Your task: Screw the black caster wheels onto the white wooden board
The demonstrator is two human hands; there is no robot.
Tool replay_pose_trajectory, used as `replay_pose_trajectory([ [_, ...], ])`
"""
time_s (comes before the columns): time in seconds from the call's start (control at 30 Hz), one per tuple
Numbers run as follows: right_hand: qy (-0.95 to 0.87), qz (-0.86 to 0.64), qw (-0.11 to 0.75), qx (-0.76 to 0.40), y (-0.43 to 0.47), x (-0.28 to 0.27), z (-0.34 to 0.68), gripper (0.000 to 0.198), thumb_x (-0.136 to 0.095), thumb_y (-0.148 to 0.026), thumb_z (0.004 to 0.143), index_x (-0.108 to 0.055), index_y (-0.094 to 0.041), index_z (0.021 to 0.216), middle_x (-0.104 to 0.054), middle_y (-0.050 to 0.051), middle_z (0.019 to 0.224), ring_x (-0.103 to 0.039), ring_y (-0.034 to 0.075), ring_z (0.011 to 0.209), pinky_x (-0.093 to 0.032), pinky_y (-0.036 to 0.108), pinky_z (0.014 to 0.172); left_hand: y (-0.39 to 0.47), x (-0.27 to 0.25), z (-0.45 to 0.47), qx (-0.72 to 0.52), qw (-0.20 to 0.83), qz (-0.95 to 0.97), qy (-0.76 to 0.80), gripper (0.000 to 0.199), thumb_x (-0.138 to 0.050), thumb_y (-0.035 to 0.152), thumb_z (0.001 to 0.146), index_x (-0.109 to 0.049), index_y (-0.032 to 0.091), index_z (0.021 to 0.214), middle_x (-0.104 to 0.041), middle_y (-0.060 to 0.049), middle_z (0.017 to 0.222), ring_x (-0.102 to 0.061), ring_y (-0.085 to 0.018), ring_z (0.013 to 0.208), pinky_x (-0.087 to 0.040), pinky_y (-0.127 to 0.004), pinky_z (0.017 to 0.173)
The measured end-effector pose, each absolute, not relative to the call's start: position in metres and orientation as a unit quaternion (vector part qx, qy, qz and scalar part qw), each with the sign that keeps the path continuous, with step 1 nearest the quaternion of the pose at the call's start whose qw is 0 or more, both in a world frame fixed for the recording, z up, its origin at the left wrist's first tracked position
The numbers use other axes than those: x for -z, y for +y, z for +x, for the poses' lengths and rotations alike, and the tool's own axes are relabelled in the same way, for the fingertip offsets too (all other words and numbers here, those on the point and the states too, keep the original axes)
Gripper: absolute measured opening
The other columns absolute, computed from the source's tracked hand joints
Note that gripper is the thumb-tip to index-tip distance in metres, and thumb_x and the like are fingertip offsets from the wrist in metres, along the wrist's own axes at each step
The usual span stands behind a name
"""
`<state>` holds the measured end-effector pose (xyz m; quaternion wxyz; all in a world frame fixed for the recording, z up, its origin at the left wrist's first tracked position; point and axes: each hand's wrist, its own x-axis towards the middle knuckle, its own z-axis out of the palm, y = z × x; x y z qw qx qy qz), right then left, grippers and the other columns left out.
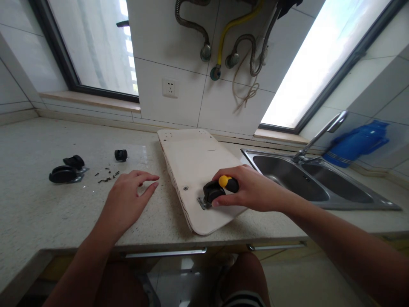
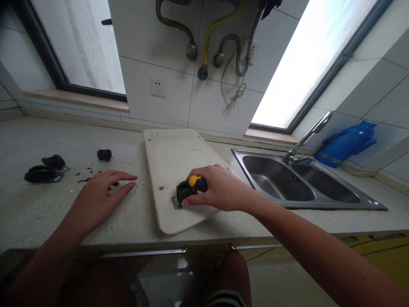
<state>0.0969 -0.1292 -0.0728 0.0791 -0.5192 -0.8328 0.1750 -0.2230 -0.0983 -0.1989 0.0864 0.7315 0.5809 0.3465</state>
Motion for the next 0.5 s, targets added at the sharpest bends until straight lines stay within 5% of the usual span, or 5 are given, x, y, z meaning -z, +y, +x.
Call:
replay_pose_trajectory([
  [0.5, -0.831, -0.528, 0.055, -0.166, -0.135, 0.074, 0.095, 0.045, -0.082, -0.068, 0.083, -0.073, -0.031, 0.106, -0.075, -0.001, 0.098, -0.066, 0.021, 0.096, -0.042, 0.035, 0.087, -0.094, 0.233, -0.245, -0.284, 0.042, 0.745, 0.602, 0.049, -0.049, 0.046, 0.099, -0.083, 0.014, 0.115, -0.078, -0.017, 0.121, -0.068, -0.037, 0.11, -0.05, -0.052, 0.105],
])
